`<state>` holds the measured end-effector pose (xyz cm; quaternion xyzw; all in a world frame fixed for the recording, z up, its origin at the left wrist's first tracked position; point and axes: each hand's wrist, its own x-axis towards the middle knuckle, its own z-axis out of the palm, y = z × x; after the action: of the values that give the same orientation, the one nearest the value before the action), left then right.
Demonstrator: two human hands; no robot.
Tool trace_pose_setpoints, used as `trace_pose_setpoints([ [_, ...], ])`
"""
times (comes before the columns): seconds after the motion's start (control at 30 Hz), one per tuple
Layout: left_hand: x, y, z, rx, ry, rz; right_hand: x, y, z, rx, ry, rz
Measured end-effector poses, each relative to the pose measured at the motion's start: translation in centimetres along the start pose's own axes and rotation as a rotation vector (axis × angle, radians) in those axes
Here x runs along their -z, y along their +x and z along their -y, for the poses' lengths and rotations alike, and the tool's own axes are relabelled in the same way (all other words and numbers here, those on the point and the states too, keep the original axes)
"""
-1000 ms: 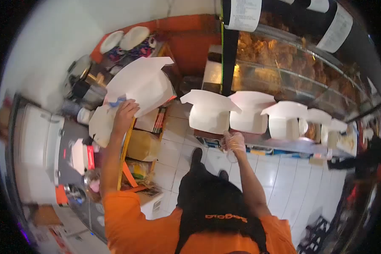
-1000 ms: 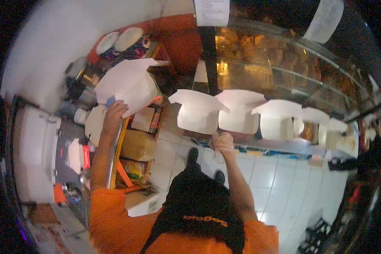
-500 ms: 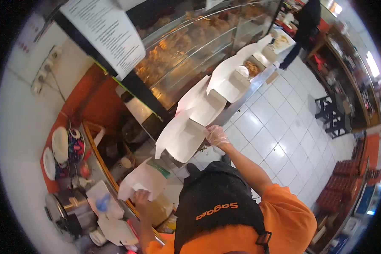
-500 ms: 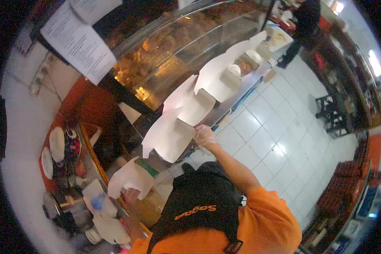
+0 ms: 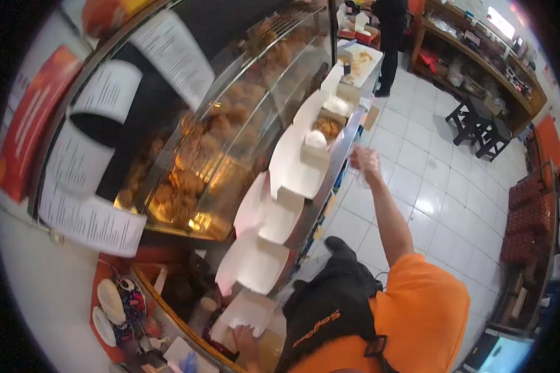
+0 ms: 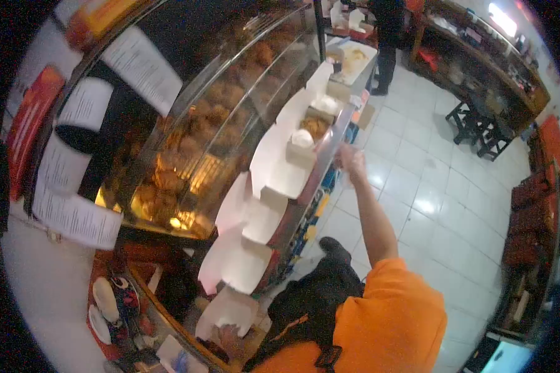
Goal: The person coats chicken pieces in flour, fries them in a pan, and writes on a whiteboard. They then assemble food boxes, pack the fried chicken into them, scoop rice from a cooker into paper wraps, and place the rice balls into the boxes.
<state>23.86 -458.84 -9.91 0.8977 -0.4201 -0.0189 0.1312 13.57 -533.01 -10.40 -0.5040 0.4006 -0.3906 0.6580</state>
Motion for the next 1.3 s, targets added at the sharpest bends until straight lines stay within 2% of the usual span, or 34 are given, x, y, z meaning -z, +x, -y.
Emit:
trace_pose_setpoints([
  [0.03, 0.7, 0.5, -0.9, -0.015, 0.01, 0.002, 1.0, 4.9, 0.9, -0.001, 0.053, -0.149],
  [0.1, -0.4, 0.6, -1.2, -0.021, -0.001, -0.036, 3.0, 16.4, -0.2, -0.13, -0.337, -0.21],
  [0.17, -0.1, 1.8, -2.1, 0.003, 0.011, -0.035, 2.8, 21.5, -0.3, -0.121, -0.661, -0.272],
  [0.23, 0.6, 3.3, -3.5, 0.031, 0.021, -0.013, 3.5, 27.0, -4.8, -0.104, -0.876, -0.231],
  [0.3, 1.5, 3.9, -4.9, 0.045, 0.037, 0.017, 5.3, 33.8, -13.3, 0.143, -0.889, -0.077],
  [0.37, 2.2, 4.8, -6.0, 0.059, 0.048, 0.048, 7.5, 42.5, -26.9, 0.673, -0.617, 0.243],
  [0.43, 2.3, 5.3, -5.9, 0.048, 0.07, 0.061, 8.4, 38.2, -18.7, 0.341, -0.294, 0.252],
  [0.47, 2.1, 5.3, -5.3, 0.044, 0.083, 0.063, 8.7, 38.0, -18.1, 0.475, -0.472, 0.104],
  [0.53, 0.9, 4.2, -2.9, 0.043, 0.123, 0.067, 9.3, 38.9, -17.0, 0.533, -0.821, -0.042],
  [0.6, 0.7, 4.7, -1.6, 0.044, 0.074, 0.094, 7.2, 35.3, -10.8, 0.374, -1.124, -0.072],
  [0.7, 1.1, 6.7, -1.6, 0.111, 0.004, 0.133, 4.8, 31.7, -4.8, 0.287, -1.262, -0.096],
  [0.77, 2.7, 7.8, -3.3, 0.142, -0.001, 0.133, 4.6, 29.8, -2.7, 0.245, -1.074, -0.162],
  [0.83, 4.1, 9.9, -5.0, 0.119, 0.038, 0.117, 6.0, 28.4, -2.3, 0.135, -0.674, -0.254],
  [0.9, 3.0, 8.3, -2.2, 0.072, 0.061, 0.134, 4.9, 21.5, 1.2, -0.055, -0.094, -0.39],
  [1.0, 1.8, 5.9, 0.4, 0.055, 0.135, 0.178, 6.2, 16.3, -1.2, -0.032, -0.063, -0.407],
  [1.17, 2.5, 5.6, 0.4, 0.068, 0.138, 0.264, 8.5, 6.2, -7.4, -0.178, -0.177, -0.162],
  [1.3, 2.1, 5.4, -0.4, 0.083, 0.27, 0.27, 11.1, 2.7, -12.0, -0.283, -0.041, -0.189],
])
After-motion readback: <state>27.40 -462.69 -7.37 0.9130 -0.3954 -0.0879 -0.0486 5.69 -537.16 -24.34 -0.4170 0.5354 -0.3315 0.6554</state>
